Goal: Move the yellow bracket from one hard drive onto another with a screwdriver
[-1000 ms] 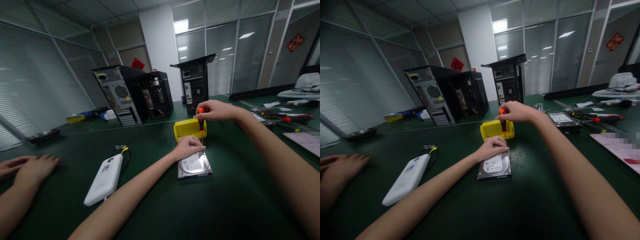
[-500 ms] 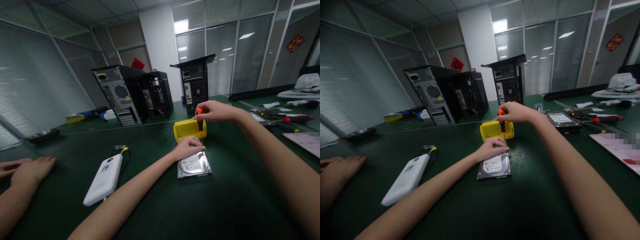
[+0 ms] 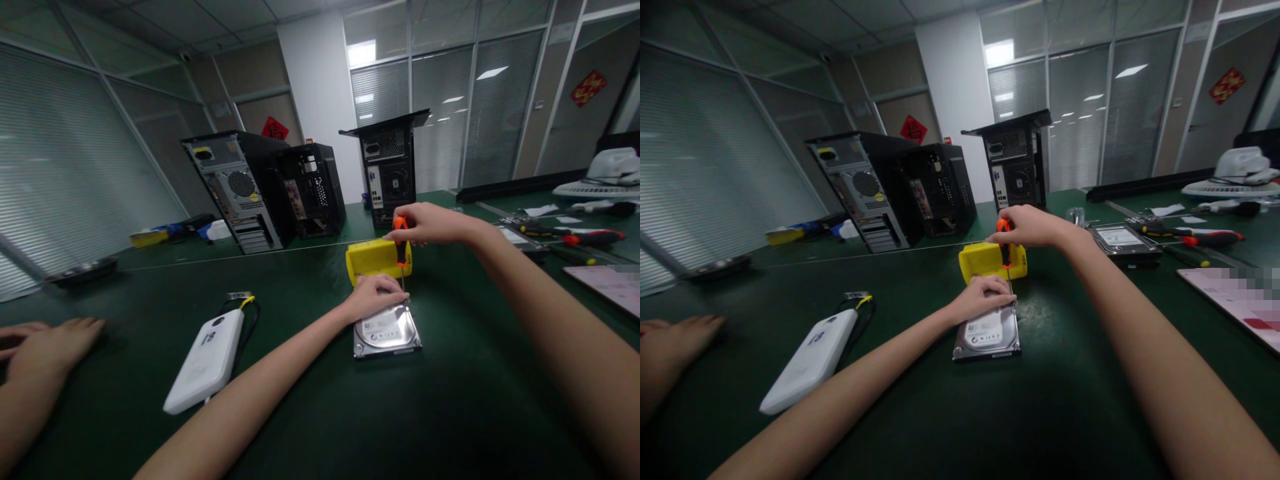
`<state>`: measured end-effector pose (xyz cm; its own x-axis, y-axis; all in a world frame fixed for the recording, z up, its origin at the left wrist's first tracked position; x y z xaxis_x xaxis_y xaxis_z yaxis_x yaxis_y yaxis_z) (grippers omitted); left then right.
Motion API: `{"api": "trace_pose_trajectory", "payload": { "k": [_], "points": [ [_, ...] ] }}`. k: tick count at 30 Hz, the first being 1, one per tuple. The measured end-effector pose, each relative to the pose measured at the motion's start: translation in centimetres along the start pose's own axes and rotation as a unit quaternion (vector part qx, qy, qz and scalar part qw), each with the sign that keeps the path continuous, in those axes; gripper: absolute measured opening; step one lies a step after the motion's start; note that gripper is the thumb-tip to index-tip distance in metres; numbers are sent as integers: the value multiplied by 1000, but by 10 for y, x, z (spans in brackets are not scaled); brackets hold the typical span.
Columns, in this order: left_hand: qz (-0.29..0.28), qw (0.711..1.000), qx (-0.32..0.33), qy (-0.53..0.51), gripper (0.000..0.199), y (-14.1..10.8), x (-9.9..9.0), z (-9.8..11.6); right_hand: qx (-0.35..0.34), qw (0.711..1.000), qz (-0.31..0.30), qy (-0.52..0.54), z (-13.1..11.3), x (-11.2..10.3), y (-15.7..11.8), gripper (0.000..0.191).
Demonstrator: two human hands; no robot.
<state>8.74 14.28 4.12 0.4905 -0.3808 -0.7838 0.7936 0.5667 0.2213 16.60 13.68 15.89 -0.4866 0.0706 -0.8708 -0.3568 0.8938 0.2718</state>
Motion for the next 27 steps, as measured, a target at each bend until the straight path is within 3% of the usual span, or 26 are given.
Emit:
{"api": "trace_pose_trajectory", "payload": {
  "k": [27],
  "points": [
    [-9, 1000, -16, -9, 25, 0, 0, 2, -8, 1000, -16, 21, -3, 3, 0, 33]
  ]
}}
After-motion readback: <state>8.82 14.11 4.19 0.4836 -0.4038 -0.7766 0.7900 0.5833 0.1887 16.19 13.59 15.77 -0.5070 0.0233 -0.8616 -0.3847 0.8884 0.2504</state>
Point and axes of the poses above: each hand's wrist, its own y-axis towards the middle knuckle, its own x-axis out of the palm, z = x × y, the point moved 10 cm from there along y, towards the middle knuckle, and after that the axes turned 2 degrees about -x, right-handed, at the moved point
